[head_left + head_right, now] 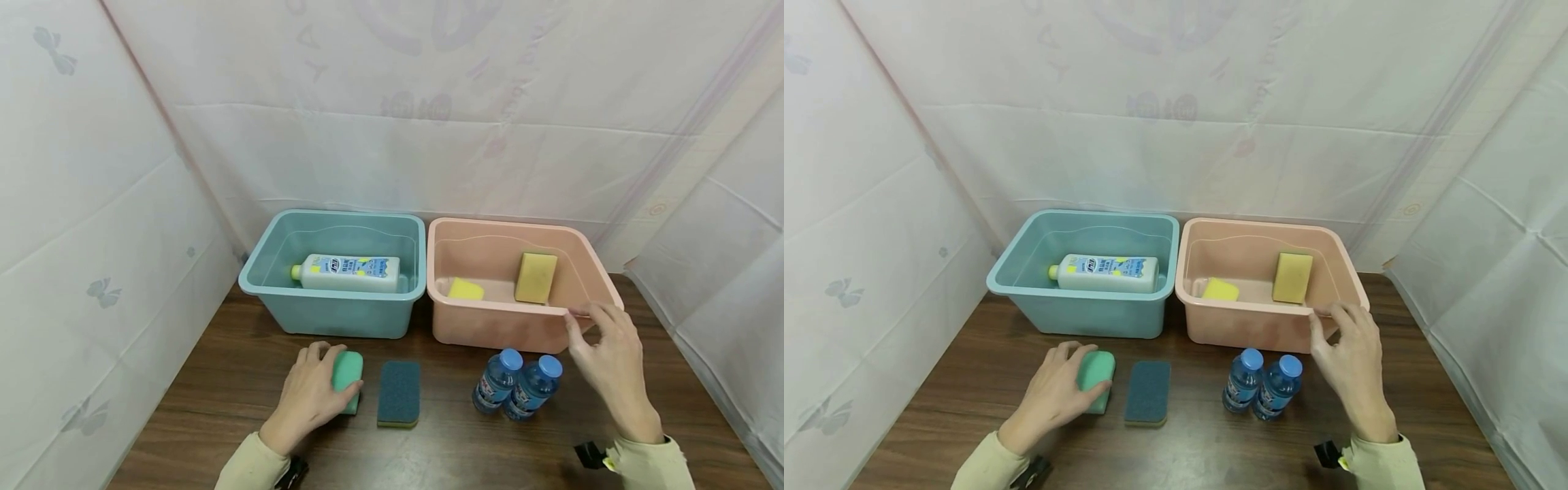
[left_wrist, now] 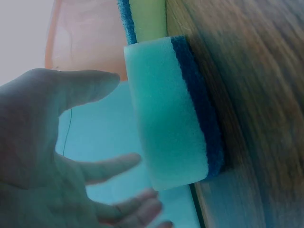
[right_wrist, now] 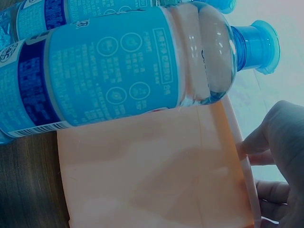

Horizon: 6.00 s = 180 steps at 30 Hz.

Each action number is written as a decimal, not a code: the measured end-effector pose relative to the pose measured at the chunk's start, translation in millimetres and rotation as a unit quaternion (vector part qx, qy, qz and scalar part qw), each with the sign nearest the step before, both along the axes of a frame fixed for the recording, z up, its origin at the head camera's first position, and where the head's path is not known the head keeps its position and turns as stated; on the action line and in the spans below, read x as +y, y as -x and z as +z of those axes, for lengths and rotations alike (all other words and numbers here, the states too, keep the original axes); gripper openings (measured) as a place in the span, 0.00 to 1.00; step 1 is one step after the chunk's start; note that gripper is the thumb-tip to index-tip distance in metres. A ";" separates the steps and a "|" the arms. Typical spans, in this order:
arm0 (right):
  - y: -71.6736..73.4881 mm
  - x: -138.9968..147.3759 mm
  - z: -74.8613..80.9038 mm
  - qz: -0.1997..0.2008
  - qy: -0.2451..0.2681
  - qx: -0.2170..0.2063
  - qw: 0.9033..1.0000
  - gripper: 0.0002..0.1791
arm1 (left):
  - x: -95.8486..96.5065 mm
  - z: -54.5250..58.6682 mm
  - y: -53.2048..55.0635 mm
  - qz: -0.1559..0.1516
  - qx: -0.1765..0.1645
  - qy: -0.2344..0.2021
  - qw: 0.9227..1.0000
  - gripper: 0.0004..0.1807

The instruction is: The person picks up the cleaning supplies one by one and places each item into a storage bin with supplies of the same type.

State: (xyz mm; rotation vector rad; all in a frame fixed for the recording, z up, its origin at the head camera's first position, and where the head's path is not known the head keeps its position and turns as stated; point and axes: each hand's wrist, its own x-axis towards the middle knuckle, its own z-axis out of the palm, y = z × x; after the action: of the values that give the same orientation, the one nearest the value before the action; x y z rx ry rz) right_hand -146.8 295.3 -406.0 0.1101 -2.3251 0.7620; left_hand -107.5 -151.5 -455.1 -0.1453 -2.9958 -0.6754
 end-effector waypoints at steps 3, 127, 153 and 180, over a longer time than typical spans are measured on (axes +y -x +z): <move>-0.7 0.0 0.4 -0.002 0.000 -0.005 1.000 0.10 | -0.1 0.2 -0.5 0.017 -0.030 0.011 0.999 0.42; -0.7 0.2 1.7 0.006 0.000 -0.003 1.000 0.09 | 50.0 87.9 14.9 -0.154 0.057 -0.068 0.984 0.32; -1.3 1.1 3.0 0.006 -0.001 -0.007 1.000 0.09 | 67.4 110.7 34.2 -0.189 0.073 -0.089 0.975 0.32; -0.6 -0.2 2.1 0.000 0.001 -0.007 1.000 0.09 | 95.1 121.0 73.6 -0.181 0.085 -0.127 0.972 0.34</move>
State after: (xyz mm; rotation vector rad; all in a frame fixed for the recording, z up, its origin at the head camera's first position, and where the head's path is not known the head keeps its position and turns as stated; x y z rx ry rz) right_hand -146.1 295.1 -403.9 0.1054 -2.3374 0.7674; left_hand -181.1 -56.4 -334.1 -0.7063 -2.7102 -1.0139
